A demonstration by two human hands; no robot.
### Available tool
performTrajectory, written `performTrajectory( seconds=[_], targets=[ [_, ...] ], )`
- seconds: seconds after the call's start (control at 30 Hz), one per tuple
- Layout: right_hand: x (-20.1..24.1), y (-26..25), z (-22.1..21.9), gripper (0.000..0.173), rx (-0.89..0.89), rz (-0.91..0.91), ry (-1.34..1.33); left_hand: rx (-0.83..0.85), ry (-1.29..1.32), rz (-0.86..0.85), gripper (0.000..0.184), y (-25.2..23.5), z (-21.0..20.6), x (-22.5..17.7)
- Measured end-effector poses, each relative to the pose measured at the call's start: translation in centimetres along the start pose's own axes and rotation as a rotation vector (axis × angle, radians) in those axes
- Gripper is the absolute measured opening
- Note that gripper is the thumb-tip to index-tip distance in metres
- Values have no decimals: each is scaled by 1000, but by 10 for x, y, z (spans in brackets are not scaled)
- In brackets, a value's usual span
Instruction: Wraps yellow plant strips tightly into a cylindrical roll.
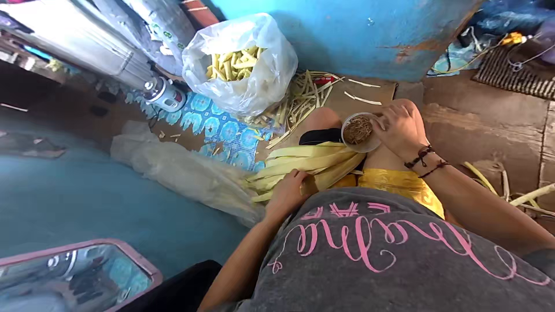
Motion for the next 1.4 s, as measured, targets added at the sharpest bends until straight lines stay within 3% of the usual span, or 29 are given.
performTrajectory(
  seconds=[0.07, 0.23, 0.33, 0.4, 0.53, 0.63, 0.73, 0.8, 0.87, 0.93, 1.0, 1.07, 1.1, 1.2, 1.27, 1.33, 1.4],
  targets=[
    [3, 4, 0, 29, -37, 17, -11, 6, 14, 45, 52, -5, -17, 8],
    [11, 10, 3, 26, -116, 42, -26, -308, 51, -296, 23, 9, 0, 6],
    [29, 9, 15, 26, -103, 80, -122, -230, 217, -228, 26, 15, 32, -9],
    [53, 4, 22, 27, -8, 170, -311, -202, 272, -254, 29, 17, 48, -24],
    [120, -3, 44, 41, 525, 374, -770, -264, 423, -544, 28, 26, 83, -53],
    [131, -11, 68, 34, 590, 459, -791, -352, 459, -648, 19, 41, 129, -40],
    [99, -25, 114, 27, 418, 289, -486, -635, 344, -540, 6, 52, 177, 15],
    [77, -33, 146, 20, 282, 138, -300, -941, 130, -248, 10, 53, 194, 60],
    [72, -33, 162, 18, 103, 77, -87, -1092, -15, 85, 23, 40, 191, 90],
    [96, -31, 153, 18, 72, 81, 9, -1050, -19, 71, 46, 19, 172, 70],
    [129, -28, 118, 18, 166, 222, 23, -910, 76, -233, 62, 0, 132, 3],
    [152, -27, 92, 19, 312, 315, 27, -709, 179, -451, 46, -13, 95, -49],
    [153, -29, 89, 18, 318, 321, 62, -636, 186, -464, 36, -19, 90, -57],
    [134, -38, 99, 13, 152, 281, 26, -486, 263, -398, 27, -29, 98, -47],
    [134, -41, 101, 11, 58, 253, -242, -521, 458, -534, 19, -18, 102, -61],
    [147, -37, 96, 7, -23, 174, -704, -598, 731, -664, 11, -5, 100, -80],
    [159, -35, 90, 14, -142, 158, -997, -646, 933, -707, 9, 1, 104, -91]
  ],
)
Point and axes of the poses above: each hand's wrist, its own y-axis away from the middle knuckle, its own z-axis out of the back of the hand, x = y × z, the point moved 1 cm from there along -y, towards the middle knuckle, and after that the axes turned 1 degree about z, right-handed, at the moved point
